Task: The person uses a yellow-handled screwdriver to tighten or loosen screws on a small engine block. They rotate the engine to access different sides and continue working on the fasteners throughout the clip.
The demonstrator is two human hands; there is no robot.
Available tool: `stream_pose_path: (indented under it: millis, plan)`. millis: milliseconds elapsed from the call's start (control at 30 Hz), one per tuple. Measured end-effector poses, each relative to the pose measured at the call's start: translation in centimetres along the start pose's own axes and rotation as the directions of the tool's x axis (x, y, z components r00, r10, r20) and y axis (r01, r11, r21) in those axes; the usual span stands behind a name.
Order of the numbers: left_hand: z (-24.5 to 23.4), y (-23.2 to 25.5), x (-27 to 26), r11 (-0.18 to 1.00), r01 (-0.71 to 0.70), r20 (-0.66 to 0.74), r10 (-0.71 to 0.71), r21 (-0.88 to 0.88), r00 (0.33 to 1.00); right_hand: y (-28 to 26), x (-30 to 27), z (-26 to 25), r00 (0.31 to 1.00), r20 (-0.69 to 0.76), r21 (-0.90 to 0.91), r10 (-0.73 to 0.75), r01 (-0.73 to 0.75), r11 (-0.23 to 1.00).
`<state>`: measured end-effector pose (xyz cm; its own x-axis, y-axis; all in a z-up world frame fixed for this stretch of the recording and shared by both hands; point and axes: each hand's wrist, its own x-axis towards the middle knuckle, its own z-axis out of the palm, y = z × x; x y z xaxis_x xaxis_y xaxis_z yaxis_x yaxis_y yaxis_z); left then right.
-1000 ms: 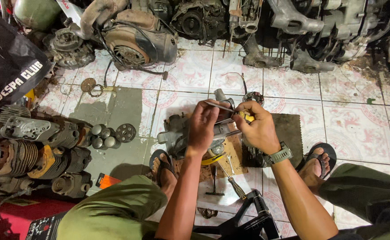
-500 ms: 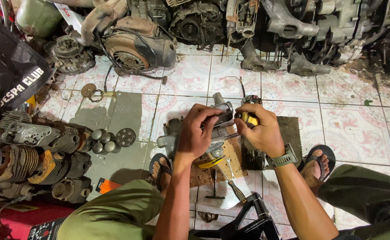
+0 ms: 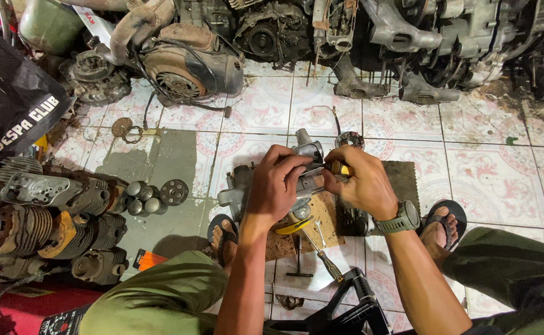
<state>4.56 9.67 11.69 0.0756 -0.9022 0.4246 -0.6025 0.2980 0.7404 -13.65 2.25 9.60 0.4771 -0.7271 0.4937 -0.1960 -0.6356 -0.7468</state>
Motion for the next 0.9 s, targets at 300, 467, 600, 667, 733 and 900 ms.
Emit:
stream_pose_path:
  millis: [300,467,600,667,733,900]
  plan:
    - [0.6,-0.8,0.0,0.999,-0.018,0.002,0.018,-0.029,1.000,-0.6,0.0,0.7,0.997,0.070,0.025,0.023,-0.025,0.999]
    - [0.6,-0.2,-0.1,0.974,0.072,0.072,-0.058,-0.214,0.996,-0.1,-0.3,1.2,0.995,0.091,0.045,0.045,-0.050,0.998]
    - [0.1,0.4,0.1,0.947,0.104,0.072,-0.086,-0.305,0.994,-0.7,0.3,0.8,0.994,0.086,0.064,0.074,-0.079,0.995]
    - [0.3,-0.5,0.0,0.937,0.110,0.060,-0.096,-0.330,0.994,-0.8,0.5,0.9,0.994,0.086,0.064,0.071,-0.077,0.995]
    - [0.5,-1.3,-0.1,0.927,0.117,0.049,-0.106,-0.356,0.993,-1.3,0.9,0.8,0.994,0.086,0.064,0.070,-0.076,0.995]
    - [0.2,-2.3,-0.2,0.924,0.144,0.026,-0.144,-0.354,0.989,-3.4,2.4,0.1,0.976,0.184,0.187,0.115,-0.149,0.971]
